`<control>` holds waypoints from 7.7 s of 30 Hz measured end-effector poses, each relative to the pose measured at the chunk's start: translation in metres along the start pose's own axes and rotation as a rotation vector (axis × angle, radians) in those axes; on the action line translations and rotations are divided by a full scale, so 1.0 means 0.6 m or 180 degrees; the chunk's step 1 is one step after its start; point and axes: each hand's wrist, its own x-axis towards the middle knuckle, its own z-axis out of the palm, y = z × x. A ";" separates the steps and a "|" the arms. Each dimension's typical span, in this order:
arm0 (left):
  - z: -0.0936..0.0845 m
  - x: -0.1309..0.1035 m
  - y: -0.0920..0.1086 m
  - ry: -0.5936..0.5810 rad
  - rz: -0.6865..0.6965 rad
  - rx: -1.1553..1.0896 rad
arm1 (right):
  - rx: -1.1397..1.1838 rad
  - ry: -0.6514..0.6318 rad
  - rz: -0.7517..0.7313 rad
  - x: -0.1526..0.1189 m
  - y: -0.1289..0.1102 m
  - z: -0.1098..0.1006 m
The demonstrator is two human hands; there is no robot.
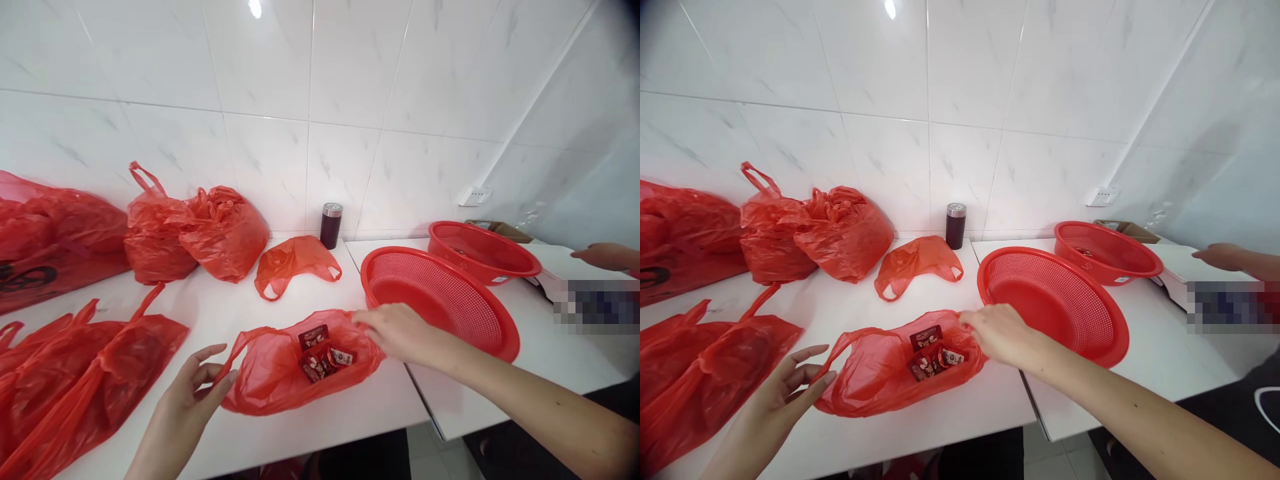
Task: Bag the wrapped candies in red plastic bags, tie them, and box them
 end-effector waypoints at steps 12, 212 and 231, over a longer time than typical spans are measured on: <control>-0.048 0.024 0.152 0.0338 0.0378 -0.2136 | 0.2325 0.0619 0.0365 0.106 -0.039 -0.164; -0.067 0.015 -0.069 0.0229 -0.0453 0.0860 | 0.3296 -0.0522 0.1213 0.091 -0.040 0.282; -0.185 -0.019 0.017 0.0903 -0.0020 0.2306 | 0.2947 -0.0555 0.1146 0.090 -0.035 0.295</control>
